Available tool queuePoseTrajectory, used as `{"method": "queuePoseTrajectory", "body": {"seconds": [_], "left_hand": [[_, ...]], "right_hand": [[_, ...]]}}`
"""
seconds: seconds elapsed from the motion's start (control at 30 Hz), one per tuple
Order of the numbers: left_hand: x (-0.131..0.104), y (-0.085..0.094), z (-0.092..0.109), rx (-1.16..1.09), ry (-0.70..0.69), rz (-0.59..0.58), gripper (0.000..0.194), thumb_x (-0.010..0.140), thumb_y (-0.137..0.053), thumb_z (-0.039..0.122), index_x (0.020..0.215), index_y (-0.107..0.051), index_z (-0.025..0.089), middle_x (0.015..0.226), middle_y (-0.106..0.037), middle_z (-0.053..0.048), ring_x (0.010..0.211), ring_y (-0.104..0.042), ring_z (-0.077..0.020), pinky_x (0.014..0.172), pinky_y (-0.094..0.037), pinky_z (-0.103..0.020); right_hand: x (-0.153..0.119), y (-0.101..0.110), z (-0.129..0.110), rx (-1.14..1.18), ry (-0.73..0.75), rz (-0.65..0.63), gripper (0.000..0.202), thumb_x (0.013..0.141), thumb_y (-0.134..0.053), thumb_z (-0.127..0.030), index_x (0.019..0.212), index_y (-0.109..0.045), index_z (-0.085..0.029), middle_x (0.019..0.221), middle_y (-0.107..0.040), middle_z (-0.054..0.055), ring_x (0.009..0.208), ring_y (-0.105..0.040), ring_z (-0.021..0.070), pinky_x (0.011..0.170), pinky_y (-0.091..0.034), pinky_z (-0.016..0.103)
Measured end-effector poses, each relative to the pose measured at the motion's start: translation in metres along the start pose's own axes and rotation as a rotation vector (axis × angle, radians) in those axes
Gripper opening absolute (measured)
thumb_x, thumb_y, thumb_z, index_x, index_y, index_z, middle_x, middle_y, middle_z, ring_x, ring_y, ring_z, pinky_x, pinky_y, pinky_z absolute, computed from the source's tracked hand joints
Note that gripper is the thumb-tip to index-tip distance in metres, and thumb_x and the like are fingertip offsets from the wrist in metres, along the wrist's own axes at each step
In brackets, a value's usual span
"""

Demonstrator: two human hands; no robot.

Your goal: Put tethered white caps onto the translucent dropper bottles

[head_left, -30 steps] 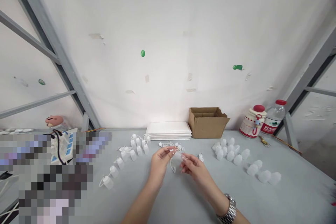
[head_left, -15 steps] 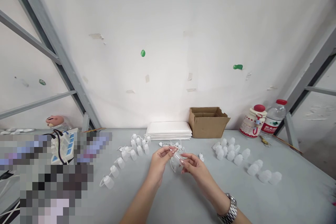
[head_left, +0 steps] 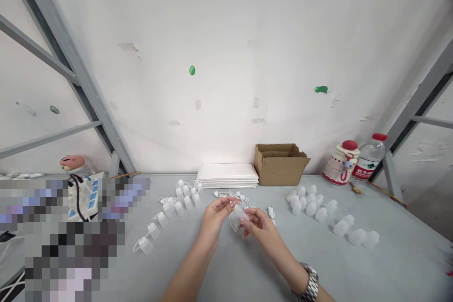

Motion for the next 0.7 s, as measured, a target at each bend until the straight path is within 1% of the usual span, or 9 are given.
{"method": "queuePoseTrajectory", "body": {"seconds": [0.03,0.1,0.2,0.27,0.37,0.47,0.6,0.63,0.7], "left_hand": [[0.001,0.001,-0.001,-0.002,0.007,-0.001,0.020,0.062,-0.073,0.030,0.077,-0.069,0.017,0.092,-0.072,-0.009,0.097,-0.060,-0.0253,0.089,-0.038,-0.036],[0.001,0.000,-0.002,-0.006,0.019,-0.031,0.020,0.061,-0.073,0.029,0.076,-0.068,0.017,0.090,-0.072,-0.009,0.095,-0.061,-0.0250,0.088,-0.039,-0.036],[0.001,-0.004,0.001,-0.002,0.019,-0.095,0.017,0.061,-0.073,0.028,0.073,-0.068,0.017,0.087,-0.073,-0.008,0.092,-0.062,-0.0241,0.087,-0.040,-0.035],[-0.001,-0.007,0.004,0.014,0.007,-0.124,0.015,0.062,-0.073,0.028,0.072,-0.067,0.017,0.086,-0.073,-0.008,0.089,-0.063,-0.0236,0.086,-0.041,-0.035],[-0.003,-0.010,0.007,0.031,-0.013,-0.134,0.016,0.062,-0.074,0.028,0.071,-0.068,0.017,0.086,-0.073,-0.009,0.090,-0.063,-0.0241,0.086,-0.042,-0.035],[-0.002,-0.010,0.004,-0.036,0.026,-0.111,0.025,0.065,-0.072,0.034,0.082,-0.069,0.016,0.097,-0.071,-0.011,0.098,-0.061,-0.0254,0.091,-0.041,-0.036],[-0.003,-0.016,-0.013,-0.280,0.252,-0.161,0.040,0.076,-0.058,0.046,0.100,-0.065,0.014,0.108,-0.067,-0.014,0.105,-0.059,-0.0265,0.095,-0.041,-0.041],[-0.003,-0.018,-0.015,-0.331,0.278,-0.181,0.040,0.078,-0.056,0.045,0.101,-0.065,0.014,0.109,-0.066,-0.015,0.106,-0.058,-0.0262,0.096,-0.041,-0.041],[-0.001,-0.016,-0.015,-0.395,0.258,-0.175,0.032,0.079,-0.058,0.039,0.099,-0.065,0.014,0.111,-0.065,-0.014,0.107,-0.058,-0.0246,0.099,-0.039,-0.039]], "right_hand": [[0.000,0.000,-0.001,-0.015,0.014,0.004,0.044,0.047,-0.080,-0.048,0.071,-0.060,-0.018,0.055,-0.060,-0.002,0.049,-0.052,0.0138,0.053,-0.042,0.028],[-0.001,-0.002,0.001,0.015,-0.013,-0.030,0.039,0.050,-0.079,-0.047,0.064,-0.059,-0.016,0.055,-0.059,-0.001,0.049,-0.051,0.0125,0.053,-0.040,0.027],[-0.007,-0.011,0.007,0.204,-0.151,-0.160,0.035,0.061,-0.073,-0.047,0.060,-0.060,-0.014,0.051,-0.056,-0.001,0.045,-0.046,0.0092,0.052,-0.037,0.025],[-0.012,-0.018,0.012,0.324,-0.257,-0.232,0.035,0.065,-0.070,-0.048,0.061,-0.061,-0.013,0.047,-0.051,-0.002,0.043,-0.042,0.0080,0.052,-0.038,0.025],[-0.015,-0.022,0.014,0.372,-0.313,-0.250,0.036,0.066,-0.069,-0.049,0.062,-0.063,-0.013,0.045,-0.048,-0.003,0.042,-0.040,0.0082,0.055,-0.039,0.026],[-0.009,-0.013,0.008,0.307,-0.190,-0.158,0.037,0.062,-0.072,-0.050,0.062,-0.062,-0.014,0.051,-0.054,0.000,0.046,-0.046,0.0100,0.055,-0.038,0.026],[0.000,0.013,-0.007,0.167,0.028,0.054,0.039,0.056,-0.075,-0.051,0.065,-0.062,-0.016,0.062,-0.059,0.001,0.055,-0.052,0.0130,0.060,-0.041,0.027],[0.001,0.019,-0.012,0.117,0.073,0.100,0.039,0.057,-0.074,-0.051,0.068,-0.062,-0.016,0.063,-0.060,0.001,0.056,-0.052,0.0135,0.061,-0.041,0.028],[0.000,0.025,-0.020,0.011,0.146,0.153,0.039,0.060,-0.071,-0.053,0.073,-0.063,-0.017,0.064,-0.060,0.001,0.057,-0.053,0.0145,0.062,-0.042,0.029]]}}
Point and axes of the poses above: each hand's wrist, its own x-axis towards the middle knuckle, its own y-axis out of the back of the hand, z = x × y, the point moved 8 cm from there along x, towards the middle knuckle
